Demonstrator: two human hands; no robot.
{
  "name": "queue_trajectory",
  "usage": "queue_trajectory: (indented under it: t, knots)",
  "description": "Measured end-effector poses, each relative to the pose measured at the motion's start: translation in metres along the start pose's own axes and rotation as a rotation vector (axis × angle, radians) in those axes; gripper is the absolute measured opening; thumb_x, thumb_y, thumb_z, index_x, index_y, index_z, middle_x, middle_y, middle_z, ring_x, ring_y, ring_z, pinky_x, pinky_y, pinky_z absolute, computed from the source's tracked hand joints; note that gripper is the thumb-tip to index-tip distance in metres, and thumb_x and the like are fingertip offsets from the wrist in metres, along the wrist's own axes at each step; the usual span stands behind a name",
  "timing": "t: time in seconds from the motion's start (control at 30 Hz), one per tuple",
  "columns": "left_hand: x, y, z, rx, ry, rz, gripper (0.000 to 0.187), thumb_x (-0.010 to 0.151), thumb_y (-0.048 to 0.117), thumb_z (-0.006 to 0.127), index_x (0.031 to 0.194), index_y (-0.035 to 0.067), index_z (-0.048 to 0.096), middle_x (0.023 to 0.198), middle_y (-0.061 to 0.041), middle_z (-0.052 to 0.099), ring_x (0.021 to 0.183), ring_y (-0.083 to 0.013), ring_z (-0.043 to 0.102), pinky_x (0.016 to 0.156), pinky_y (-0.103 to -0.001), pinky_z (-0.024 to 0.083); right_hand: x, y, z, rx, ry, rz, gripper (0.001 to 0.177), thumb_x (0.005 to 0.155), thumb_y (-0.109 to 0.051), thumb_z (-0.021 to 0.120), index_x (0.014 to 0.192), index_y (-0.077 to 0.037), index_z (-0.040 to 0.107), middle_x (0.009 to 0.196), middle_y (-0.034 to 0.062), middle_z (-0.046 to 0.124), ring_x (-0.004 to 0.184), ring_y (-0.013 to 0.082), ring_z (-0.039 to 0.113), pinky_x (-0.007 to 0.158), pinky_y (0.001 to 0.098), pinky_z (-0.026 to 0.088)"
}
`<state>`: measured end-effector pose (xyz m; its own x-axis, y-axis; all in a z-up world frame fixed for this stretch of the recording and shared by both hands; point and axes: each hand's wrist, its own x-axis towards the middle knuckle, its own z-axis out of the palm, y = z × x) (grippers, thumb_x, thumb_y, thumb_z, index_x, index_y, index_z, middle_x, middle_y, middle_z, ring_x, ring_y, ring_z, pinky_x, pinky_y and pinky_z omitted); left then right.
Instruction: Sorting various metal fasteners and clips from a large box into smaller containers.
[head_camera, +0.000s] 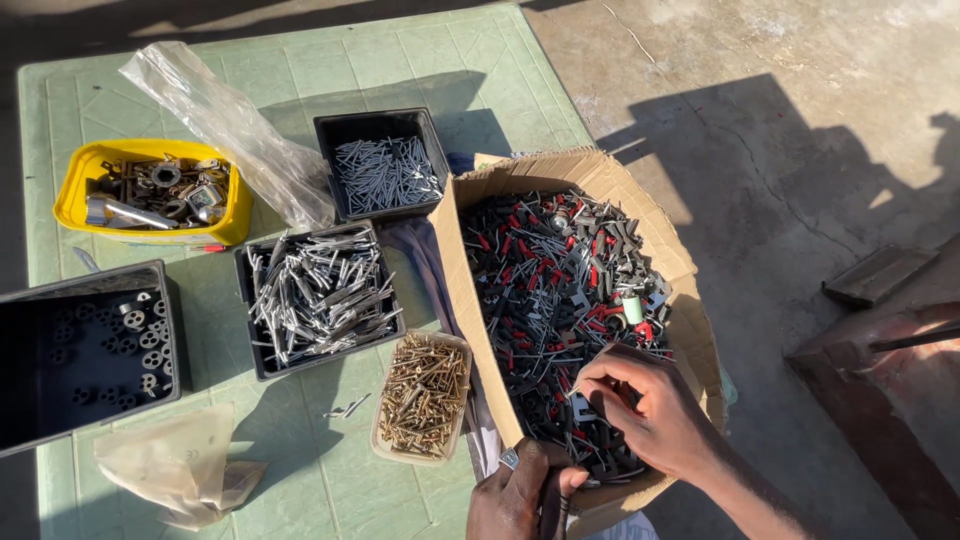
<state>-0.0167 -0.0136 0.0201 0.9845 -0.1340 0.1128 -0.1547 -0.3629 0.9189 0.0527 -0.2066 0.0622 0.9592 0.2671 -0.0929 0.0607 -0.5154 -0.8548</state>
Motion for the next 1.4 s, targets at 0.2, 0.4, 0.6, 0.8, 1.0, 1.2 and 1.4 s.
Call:
queue_trajectory:
  t: [0.2, 0.4, 0.6, 0.8, 1.0, 1.2, 1.4]
  knots:
    - [0.008, 0.019, 0.005, 0.080, 0.174, 0.171, 0.013, 0.095, 0.034, 0.071, 0.105, 0.025, 0.072, 0.092, 0.008, 0.071, 0.058, -0.0166, 0.061, 0.052, -0.028, 0.051, -0.044, -0.001, 0.034, 0.635, 0.111, 0.255, 0.023, 0.101, -0.020, 0.058, 0.100, 0.000, 0.068, 0.086, 0.0054, 0.056, 0.080, 0.0160, 0.052, 0.072, 0.0335, 0.046]
    - [0.013, 0.044, 0.015, -0.215, 0.399, 0.037, 0.007, 0.088, 0.031, 0.077, 0.088, 0.024, 0.075, 0.069, 0.004, 0.068, 0.047, -0.0077, 0.061, 0.044, -0.020, 0.048, -0.050, -0.006, 0.054, 0.673, 0.340, 0.393, 0.028, 0.099, -0.023, 0.065, 0.103, 0.004, 0.067, 0.081, 0.0062, 0.046, 0.070, 0.0163, 0.043, 0.064, 0.0351, 0.039]
    - [0.015, 0.013, 0.038, -0.891, 0.587, -0.227, 0.028, 0.079, 0.016, 0.086, 0.091, 0.002, 0.065, 0.061, -0.003, 0.052, 0.053, -0.0080, 0.043, 0.047, -0.022, 0.033, -0.040, -0.043, 0.051, 0.589, 0.311, 0.333, 0.025, 0.098, -0.020, 0.065, 0.082, 0.000, 0.065, 0.060, 0.0018, 0.035, 0.050, 0.0114, 0.031, 0.043, 0.0319, 0.023]
    - [0.024, 0.000, 0.019, -1.350, 0.510, -0.304, 0.033, 0.098, 0.025, 0.064, 0.077, 0.002, 0.054, 0.053, -0.004, 0.036, 0.038, -0.0092, 0.025, 0.032, -0.026, 0.011, -0.040, -0.033, 0.040, 0.599, 0.102, 0.439, 0.031, 0.101, -0.038, 0.057, 0.095, -0.009, 0.069, 0.067, 0.0025, 0.043, 0.056, 0.0151, 0.030, 0.052, 0.0369, 0.033]
    - [0.014, 0.012, 0.013, -1.072, 0.282, -0.439, 0.033, 0.097, 0.028, 0.068, 0.076, 0.003, 0.062, 0.058, -0.004, 0.047, 0.042, -0.0110, 0.033, 0.040, -0.027, 0.020, -0.035, -0.058, 0.018, 0.431, 0.214, 0.596, 0.078, 0.083, -0.060, 0.037, 0.151, -0.029, 0.057, 0.063, 0.0066, 0.041, 0.055, 0.0235, 0.029, 0.060, 0.0512, 0.046]
    - [0.010, 0.038, 0.005, -0.527, 0.007, -0.141, 0.024, 0.097, 0.037, 0.074, 0.090, 0.015, 0.067, 0.060, 0.005, 0.053, 0.051, -0.0048, 0.042, 0.048, -0.025, 0.032, -0.037, -0.066, 0.024, 0.308, 0.195, 0.457, 0.093, 0.077, -0.072, 0.038, 0.153, -0.021, 0.055, 0.050, 0.0020, 0.037, 0.040, 0.0141, 0.030, 0.041, 0.0317, 0.022]
    - [0.010, 0.028, 0.010, 0.201, 0.135, 0.204, 0.022, 0.100, 0.040, 0.064, 0.095, 0.019, 0.063, 0.074, 0.003, 0.062, 0.047, -0.0248, 0.057, 0.043, -0.037, 0.047, -0.038, -0.053, 0.014, 0.530, 0.150, 0.663, 0.076, 0.086, -0.057, 0.043, 0.152, -0.022, 0.057, 0.066, 0.0055, 0.024, 0.053, 0.0201, 0.033, 0.052, 0.0356, 0.032]
